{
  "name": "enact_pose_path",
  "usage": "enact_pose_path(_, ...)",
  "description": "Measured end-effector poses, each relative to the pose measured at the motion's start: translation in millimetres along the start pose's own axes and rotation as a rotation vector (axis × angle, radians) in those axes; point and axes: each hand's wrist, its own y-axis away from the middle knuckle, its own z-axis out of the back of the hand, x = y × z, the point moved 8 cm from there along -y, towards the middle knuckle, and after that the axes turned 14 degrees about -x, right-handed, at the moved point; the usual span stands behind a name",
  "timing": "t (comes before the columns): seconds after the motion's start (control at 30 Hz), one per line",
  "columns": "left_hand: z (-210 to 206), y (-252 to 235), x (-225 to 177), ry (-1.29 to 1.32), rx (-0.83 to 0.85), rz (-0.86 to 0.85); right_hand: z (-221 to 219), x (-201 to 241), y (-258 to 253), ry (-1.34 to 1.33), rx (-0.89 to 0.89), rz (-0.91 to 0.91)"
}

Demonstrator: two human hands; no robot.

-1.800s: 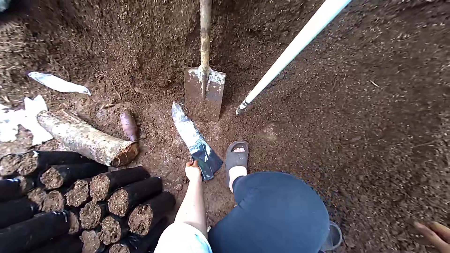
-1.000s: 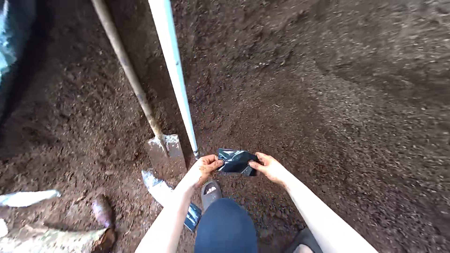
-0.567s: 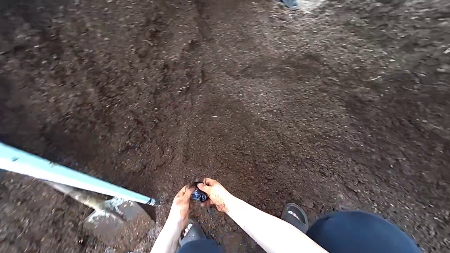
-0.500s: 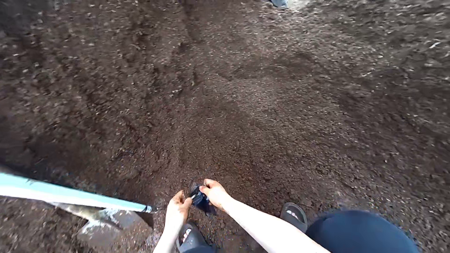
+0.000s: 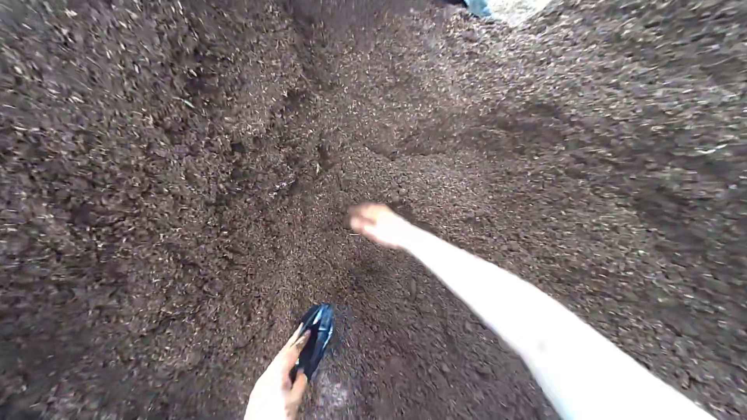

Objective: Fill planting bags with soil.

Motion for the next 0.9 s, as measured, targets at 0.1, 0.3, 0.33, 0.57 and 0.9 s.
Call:
enact_pose_path(0.1, 3, 4, 45, 0.199, -0.114, 0.164, 64, -45, -116, 0.137, -0.228, -0.055)
enact_pose_path(0.3, 14, 1, 99, 0.201, -0.151, 0.350, -29, -149, -153, 0.256, 0.056, -0.322)
enact_pose_path(0.33, 13, -3, 99, 0.198, -0.167, 0.354, -51, -157, -143, 0.239, 0.104, -0.335)
enact_pose_path(0.57, -6, -8, 80, 0.193, -0.119, 0.307, -100, -136, -29, 0.153, 0.361, -0.288)
enact_pose_path(0.9, 3, -4, 75, 0.168, -0.088, 0.346, -240, -115, 513, -0.968, 0.890, -1.719)
